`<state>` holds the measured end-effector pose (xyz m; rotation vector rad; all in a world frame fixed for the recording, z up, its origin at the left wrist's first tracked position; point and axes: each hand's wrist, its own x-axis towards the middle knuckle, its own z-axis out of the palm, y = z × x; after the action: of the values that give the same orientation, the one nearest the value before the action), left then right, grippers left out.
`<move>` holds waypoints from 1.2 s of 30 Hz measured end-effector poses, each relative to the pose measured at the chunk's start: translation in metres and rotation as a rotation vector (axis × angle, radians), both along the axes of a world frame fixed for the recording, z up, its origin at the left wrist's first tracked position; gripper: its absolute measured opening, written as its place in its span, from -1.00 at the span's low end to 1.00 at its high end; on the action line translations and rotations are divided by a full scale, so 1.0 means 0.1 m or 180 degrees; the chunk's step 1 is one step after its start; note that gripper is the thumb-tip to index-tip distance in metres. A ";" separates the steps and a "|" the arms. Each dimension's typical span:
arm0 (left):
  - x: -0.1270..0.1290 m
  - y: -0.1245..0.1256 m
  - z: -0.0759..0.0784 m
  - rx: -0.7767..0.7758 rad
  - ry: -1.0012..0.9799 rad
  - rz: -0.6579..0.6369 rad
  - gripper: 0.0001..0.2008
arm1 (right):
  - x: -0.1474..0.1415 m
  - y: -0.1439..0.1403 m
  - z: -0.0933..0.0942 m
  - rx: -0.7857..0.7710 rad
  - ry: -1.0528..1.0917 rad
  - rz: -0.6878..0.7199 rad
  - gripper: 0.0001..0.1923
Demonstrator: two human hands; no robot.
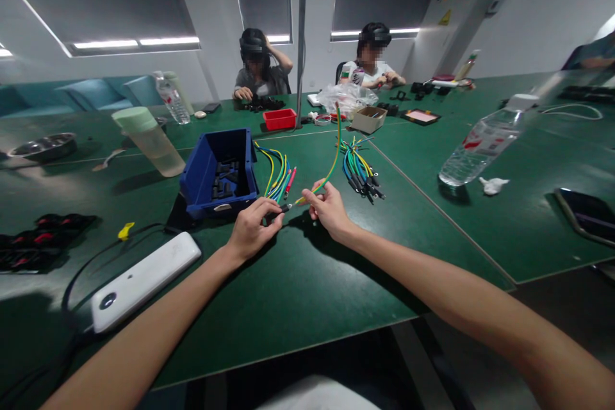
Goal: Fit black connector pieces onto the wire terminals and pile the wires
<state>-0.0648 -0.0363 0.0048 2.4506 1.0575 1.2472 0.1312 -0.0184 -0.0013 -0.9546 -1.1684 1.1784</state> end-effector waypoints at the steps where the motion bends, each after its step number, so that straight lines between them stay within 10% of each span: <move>1: 0.00 0.00 0.00 0.0000 -0.0001 0.0001 -0.94 | 0.00 0.00 0.00 0.0000 0.0004 0.0009 -0.59; 36: 0.01 -0.03 0.00 0.0081 -0.0098 0.0075 -0.88 | -0.04 -0.06 0.02 0.0023 -0.0094 0.0160 -0.62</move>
<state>-0.0636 -0.0393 0.0047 2.4364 1.0719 1.3091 0.1268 -0.0244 0.0012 -0.9447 -1.2256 1.2029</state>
